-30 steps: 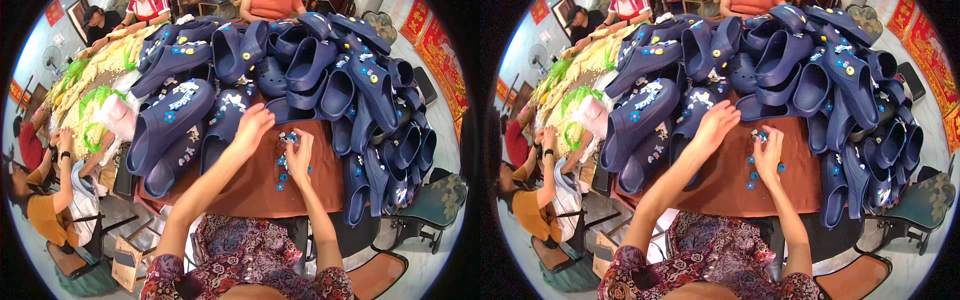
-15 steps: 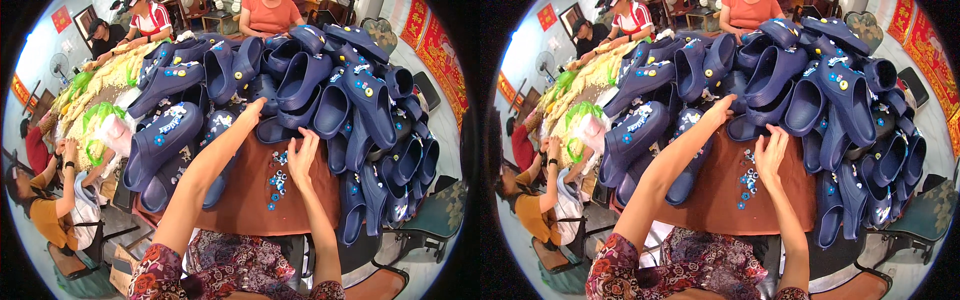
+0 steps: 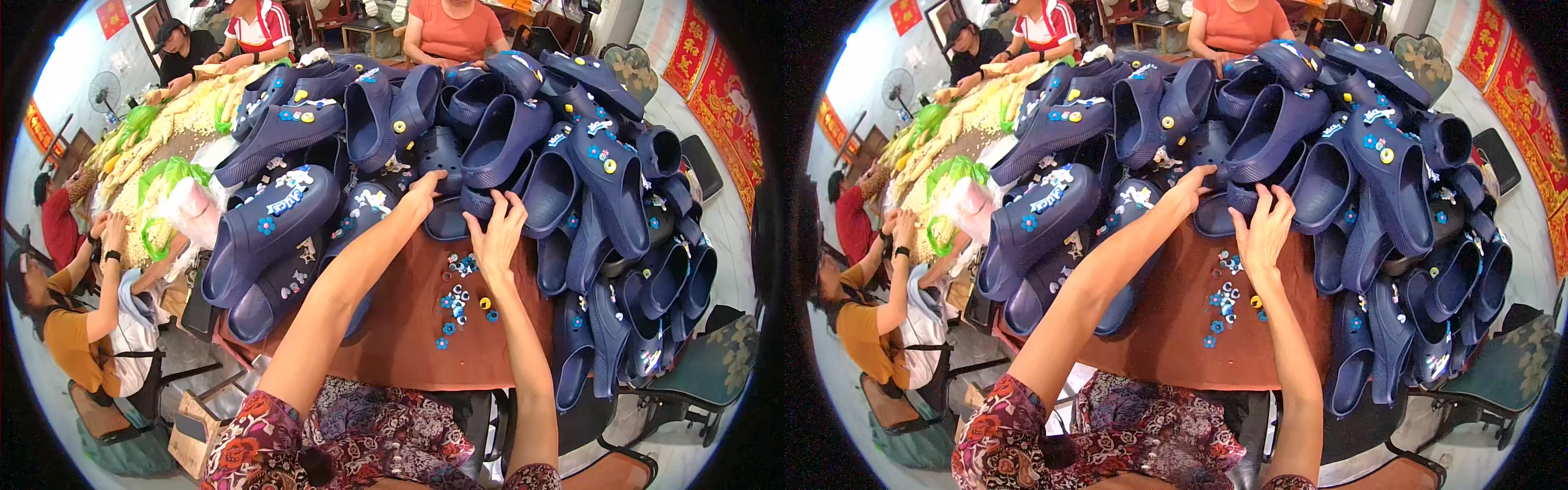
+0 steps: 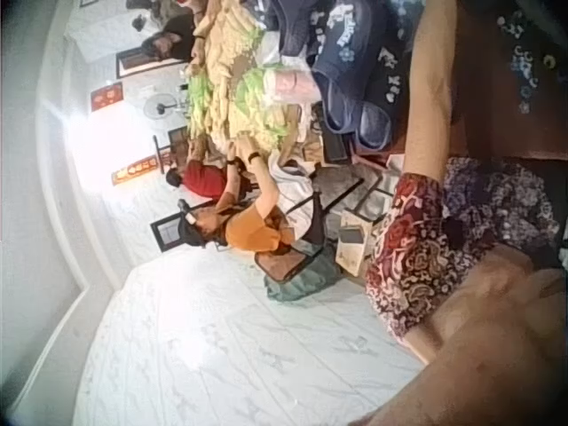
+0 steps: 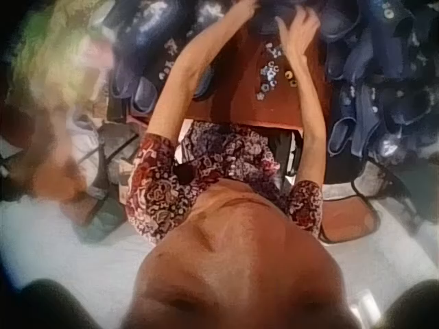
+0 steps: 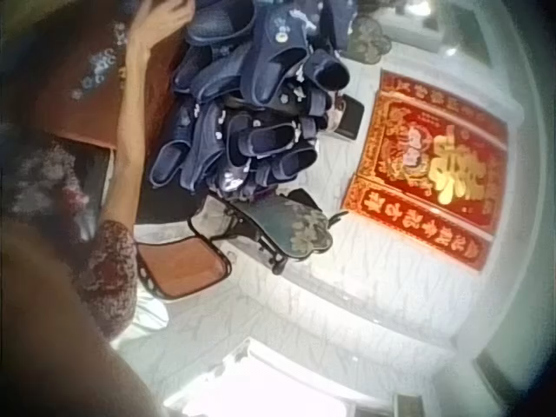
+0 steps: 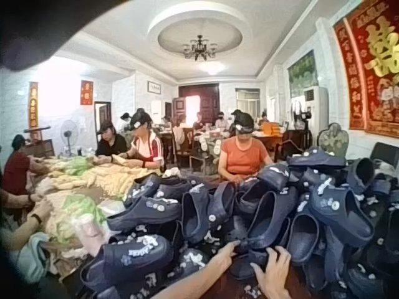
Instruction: Manually attaching decorative charms to rubber clog shoes.
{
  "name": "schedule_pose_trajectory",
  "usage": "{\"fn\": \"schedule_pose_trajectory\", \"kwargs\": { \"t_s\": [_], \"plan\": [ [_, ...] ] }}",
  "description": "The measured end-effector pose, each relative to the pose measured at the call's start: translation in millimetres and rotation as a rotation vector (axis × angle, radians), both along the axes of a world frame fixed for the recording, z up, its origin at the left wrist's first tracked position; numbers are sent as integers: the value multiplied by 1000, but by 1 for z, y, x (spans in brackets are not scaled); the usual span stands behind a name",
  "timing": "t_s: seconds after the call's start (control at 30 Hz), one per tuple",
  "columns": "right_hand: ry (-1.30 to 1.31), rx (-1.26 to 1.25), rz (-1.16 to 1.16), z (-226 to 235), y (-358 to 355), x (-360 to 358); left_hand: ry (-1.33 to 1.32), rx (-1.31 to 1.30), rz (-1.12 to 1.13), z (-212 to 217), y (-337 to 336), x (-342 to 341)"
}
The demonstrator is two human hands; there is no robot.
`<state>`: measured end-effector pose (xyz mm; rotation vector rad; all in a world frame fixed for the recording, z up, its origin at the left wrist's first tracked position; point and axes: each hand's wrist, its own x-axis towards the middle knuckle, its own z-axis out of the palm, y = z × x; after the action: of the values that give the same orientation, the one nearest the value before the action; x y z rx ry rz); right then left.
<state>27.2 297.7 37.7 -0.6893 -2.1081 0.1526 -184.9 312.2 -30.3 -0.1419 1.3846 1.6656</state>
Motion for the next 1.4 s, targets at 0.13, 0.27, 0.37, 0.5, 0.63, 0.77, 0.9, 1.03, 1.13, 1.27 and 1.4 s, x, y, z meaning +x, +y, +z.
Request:
{"fn": "schedule_pose_trajectory", "kwargs": {
  "t_s": [0.13, 0.27, 0.37, 0.5, 0.63, 0.77, 0.9, 1.03, 1.13, 1.27, 1.4],
  "plan": [
    [20, -19, 35, 6, -5, 0, 75, 103, 62, 0, -7, -13],
    [21, -2, 22, 2, 0, 2, 218, -45, -9, 32, -20, -11],
    [27, -8, 5, 0, 3, 6, 99, -91, -31, 66, -30, 7],
    [45, -21, 16, 1, -2, 2, 93, -67, 45, 80, -52, 14],
    [78, -62, 8, 2, -2, 5, -82, 31, 73, 96, -79, 30],
    [64, -57, 27, 0, -4, 0, -161, 149, 9, 99, -120, 38],
    [62, -73, 18, 3, -5, 5, -204, 366, -4, 123, -181, 81],
    [17, -83, 77, 5, -3, 11, -198, 617, -137, 131, -256, 121],
    [56, -126, 140, 6, -3, 24, -128, 651, -179, 104, -300, 149],
    [183, -537, 269, 7, -26, 54, -183, 598, -199, 65, -350, 164],
    [164, -1054, 490, 17, -47, 87, -300, 582, -276, 33, -376, 167]
  ]
}}
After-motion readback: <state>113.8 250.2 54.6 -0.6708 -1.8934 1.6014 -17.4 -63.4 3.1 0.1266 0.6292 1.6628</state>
